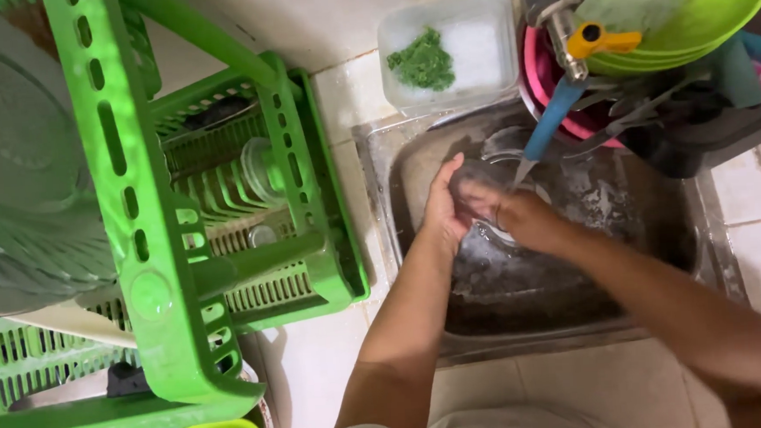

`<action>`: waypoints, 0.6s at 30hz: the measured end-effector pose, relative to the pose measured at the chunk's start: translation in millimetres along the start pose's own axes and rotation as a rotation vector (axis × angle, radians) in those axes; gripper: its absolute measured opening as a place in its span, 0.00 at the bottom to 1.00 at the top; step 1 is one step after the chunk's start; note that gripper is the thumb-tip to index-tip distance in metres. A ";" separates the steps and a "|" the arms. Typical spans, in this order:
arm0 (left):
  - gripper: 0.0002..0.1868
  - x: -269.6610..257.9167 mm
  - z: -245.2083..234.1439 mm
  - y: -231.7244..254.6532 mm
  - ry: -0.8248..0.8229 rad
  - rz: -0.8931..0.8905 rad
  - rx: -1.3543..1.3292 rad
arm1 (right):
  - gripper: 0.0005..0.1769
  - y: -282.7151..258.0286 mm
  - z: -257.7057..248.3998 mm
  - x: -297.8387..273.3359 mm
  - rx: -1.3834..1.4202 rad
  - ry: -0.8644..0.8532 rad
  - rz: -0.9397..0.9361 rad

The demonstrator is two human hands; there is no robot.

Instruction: Washing various dishes, bowls, and utensils in a kitchen sink.

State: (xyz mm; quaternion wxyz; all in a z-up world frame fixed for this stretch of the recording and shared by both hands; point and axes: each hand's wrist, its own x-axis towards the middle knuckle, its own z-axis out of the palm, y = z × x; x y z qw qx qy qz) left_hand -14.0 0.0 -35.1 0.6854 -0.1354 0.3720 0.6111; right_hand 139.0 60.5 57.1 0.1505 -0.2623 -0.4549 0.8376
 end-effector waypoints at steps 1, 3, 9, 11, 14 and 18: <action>0.27 -6.8 8.6 1.7 0.000 -0.001 0.000 | 0.40 -17.1 5.5 3.6 0.001 0.001 0.000; 0.27 -19.1 27.3 4.8 -0.002 -0.051 -0.029 | 0.28 -51.9 15.2 10.1 -1.067 -0.043 0.459; 0.27 -26.8 38.1 4.9 0.120 -0.084 -0.001 | 0.17 17.4 -10.1 46.1 -1.641 -0.166 -0.151; 0.26 -15.3 20.7 0.5 0.083 -0.054 -0.005 | 0.17 54.6 -25.5 48.2 -0.888 -0.046 0.063; 0.25 -9.3 3.6 -0.2 0.067 -0.029 -0.027 | 0.24 29.0 -18.9 13.4 -0.291 -0.016 0.142; 0.32 -8.0 -6.6 5.1 0.051 -0.109 0.042 | 0.46 -26.1 -1.8 -27.3 -0.686 -0.209 -0.142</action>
